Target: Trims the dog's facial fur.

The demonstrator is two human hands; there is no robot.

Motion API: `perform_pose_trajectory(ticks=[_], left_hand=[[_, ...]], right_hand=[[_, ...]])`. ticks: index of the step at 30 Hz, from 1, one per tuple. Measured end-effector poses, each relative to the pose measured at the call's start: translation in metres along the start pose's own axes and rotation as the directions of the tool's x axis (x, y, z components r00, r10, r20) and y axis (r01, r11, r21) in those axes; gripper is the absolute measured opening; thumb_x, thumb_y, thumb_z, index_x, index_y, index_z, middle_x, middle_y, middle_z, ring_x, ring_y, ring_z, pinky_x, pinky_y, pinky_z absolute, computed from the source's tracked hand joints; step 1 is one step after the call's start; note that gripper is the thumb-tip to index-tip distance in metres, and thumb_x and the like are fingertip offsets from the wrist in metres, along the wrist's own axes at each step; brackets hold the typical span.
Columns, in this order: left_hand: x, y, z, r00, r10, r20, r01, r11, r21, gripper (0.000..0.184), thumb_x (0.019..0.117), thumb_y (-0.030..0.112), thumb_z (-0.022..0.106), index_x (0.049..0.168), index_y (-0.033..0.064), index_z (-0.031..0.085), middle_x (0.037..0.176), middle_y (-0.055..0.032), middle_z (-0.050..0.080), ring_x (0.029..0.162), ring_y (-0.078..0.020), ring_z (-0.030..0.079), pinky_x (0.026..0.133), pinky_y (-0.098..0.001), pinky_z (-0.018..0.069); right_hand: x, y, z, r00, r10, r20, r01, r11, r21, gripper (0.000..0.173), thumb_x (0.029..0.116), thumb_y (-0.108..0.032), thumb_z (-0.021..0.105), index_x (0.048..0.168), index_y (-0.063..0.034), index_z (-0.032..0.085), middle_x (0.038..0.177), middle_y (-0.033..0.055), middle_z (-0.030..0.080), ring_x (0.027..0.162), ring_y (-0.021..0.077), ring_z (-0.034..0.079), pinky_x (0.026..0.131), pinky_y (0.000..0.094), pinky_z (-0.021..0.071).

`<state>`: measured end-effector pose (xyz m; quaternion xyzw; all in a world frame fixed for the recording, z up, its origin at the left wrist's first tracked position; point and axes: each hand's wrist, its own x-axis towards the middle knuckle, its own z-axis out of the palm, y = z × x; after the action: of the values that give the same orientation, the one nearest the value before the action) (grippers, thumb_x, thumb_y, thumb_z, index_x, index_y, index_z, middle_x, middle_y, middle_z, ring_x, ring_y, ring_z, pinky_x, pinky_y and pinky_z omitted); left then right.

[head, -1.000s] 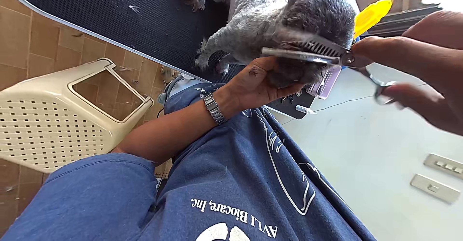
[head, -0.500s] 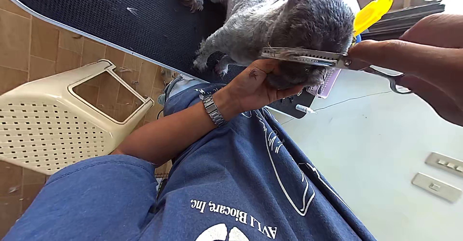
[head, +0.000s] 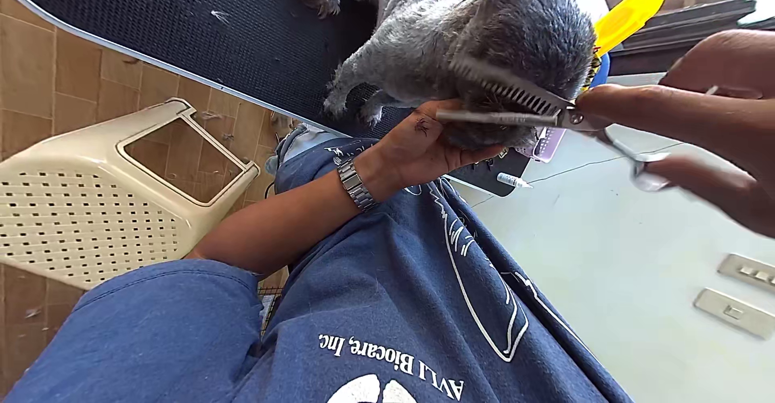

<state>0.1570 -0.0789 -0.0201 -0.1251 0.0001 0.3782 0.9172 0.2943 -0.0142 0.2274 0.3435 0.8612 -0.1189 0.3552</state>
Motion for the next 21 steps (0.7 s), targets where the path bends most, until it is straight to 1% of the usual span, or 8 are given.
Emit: perform_pose_trajectory(ticks=[2,6,9,11,14,15,18,21], left_hand=[[0.0,0.001,0.005,0.999,-0.01,-0.044,0.01,1.0,0.015,0.03,0.1063,0.014,0.03,0.106,0.0081,0.06,0.103,-0.0142,0.069,0.094,-0.0231,0.071,0.086,-0.0378,0.0606],[0.0,0.0,0.0,0.999,0.015,0.029,-0.016,1.0,0.01,0.034,0.1089,0.016,0.029,0.109,0.0063,0.061,0.106,-0.0153,0.07,0.096,-0.0242,0.072,0.087,-0.0378,0.0605],[-0.001,0.001,0.005,0.999,0.003,-0.038,-0.003,1.0,0.016,0.032,0.1064,0.013,0.028,0.103,0.0076,0.06,0.101,-0.0143,0.069,0.093,-0.023,0.072,0.086,-0.0371,0.0608],[-0.001,0.001,0.006,0.999,0.001,-0.041,-0.001,1.0,0.016,0.032,0.1068,0.013,0.028,0.105,0.0076,0.059,0.103,-0.0145,0.068,0.094,-0.0232,0.071,0.087,-0.0374,0.0607],[0.0,0.002,0.005,1.0,0.001,-0.013,-0.001,1.0,0.004,0.033,0.1081,0.014,0.03,0.105,0.0055,0.061,0.102,-0.016,0.069,0.093,-0.0243,0.072,0.086,-0.0377,0.0607],[0.0,0.002,0.005,1.0,0.002,-0.006,-0.002,1.0,0.008,0.032,0.1079,0.014,0.031,0.105,0.0052,0.062,0.102,-0.016,0.07,0.093,-0.0243,0.072,0.087,-0.0378,0.0608],[0.001,0.002,0.01,0.999,-0.002,-0.043,0.004,1.0,0.031,0.026,0.1012,0.004,0.033,0.104,0.007,0.059,0.102,-0.014,0.068,0.093,-0.0222,0.071,0.086,-0.0364,0.0604],[0.001,0.002,0.008,1.0,0.012,-0.018,-0.012,1.0,-0.003,0.028,0.1056,0.007,0.032,0.103,0.0047,0.06,0.101,-0.016,0.069,0.092,-0.0237,0.072,0.086,-0.0368,0.0608]], right_hand=[[0.002,-0.002,0.002,0.998,0.06,0.007,-0.06,0.998,-0.032,0.046,0.0911,0.008,0.06,0.132,-0.0114,0.064,0.091,0.0263,0.059,0.068,0.0442,0.061,0.056,0.0543,0.0454],[-0.003,-0.004,-0.004,0.999,0.035,0.014,-0.035,0.999,-0.006,0.044,0.0925,-0.016,0.06,0.137,-0.0148,0.062,0.102,0.0217,0.057,0.08,0.0403,0.061,0.062,0.0525,0.0442],[0.001,-0.004,0.0,0.999,0.046,0.001,-0.046,0.997,-0.058,0.045,0.0936,0.004,0.059,0.136,-0.0106,0.062,0.093,0.0264,0.058,0.069,0.0437,0.06,0.056,0.0545,0.0437],[0.004,-0.003,0.001,0.998,0.068,0.006,-0.067,0.995,-0.074,0.047,0.0917,0.006,0.061,0.135,-0.0117,0.062,0.087,0.0261,0.06,0.065,0.0431,0.06,0.054,0.0542,0.0434],[0.0,-0.002,-0.005,0.998,0.047,0.029,-0.047,0.999,-0.012,0.047,0.091,-0.018,0.062,0.138,-0.015,0.061,0.099,0.0208,0.057,0.079,0.0398,0.06,0.062,0.0529,0.0439],[-0.001,-0.002,-0.005,0.999,0.044,0.023,-0.044,0.999,-0.008,0.046,0.0917,-0.017,0.062,0.138,-0.0146,0.061,0.1,0.0216,0.057,0.079,0.0409,0.06,0.062,0.0534,0.0437],[0.001,-0.002,-0.003,0.997,0.074,0.013,-0.074,0.997,-0.024,0.046,0.0912,0.004,0.062,0.134,-0.0125,0.063,0.092,0.0267,0.06,0.069,0.0442,0.061,0.057,0.0554,0.0446],[-0.002,0.001,-0.007,0.993,0.106,0.057,-0.106,0.994,-0.013,0.047,0.0923,-0.018,0.064,0.139,-0.0175,0.061,0.097,0.0196,0.058,0.079,0.0375,0.06,0.065,0.0516,0.0434]])
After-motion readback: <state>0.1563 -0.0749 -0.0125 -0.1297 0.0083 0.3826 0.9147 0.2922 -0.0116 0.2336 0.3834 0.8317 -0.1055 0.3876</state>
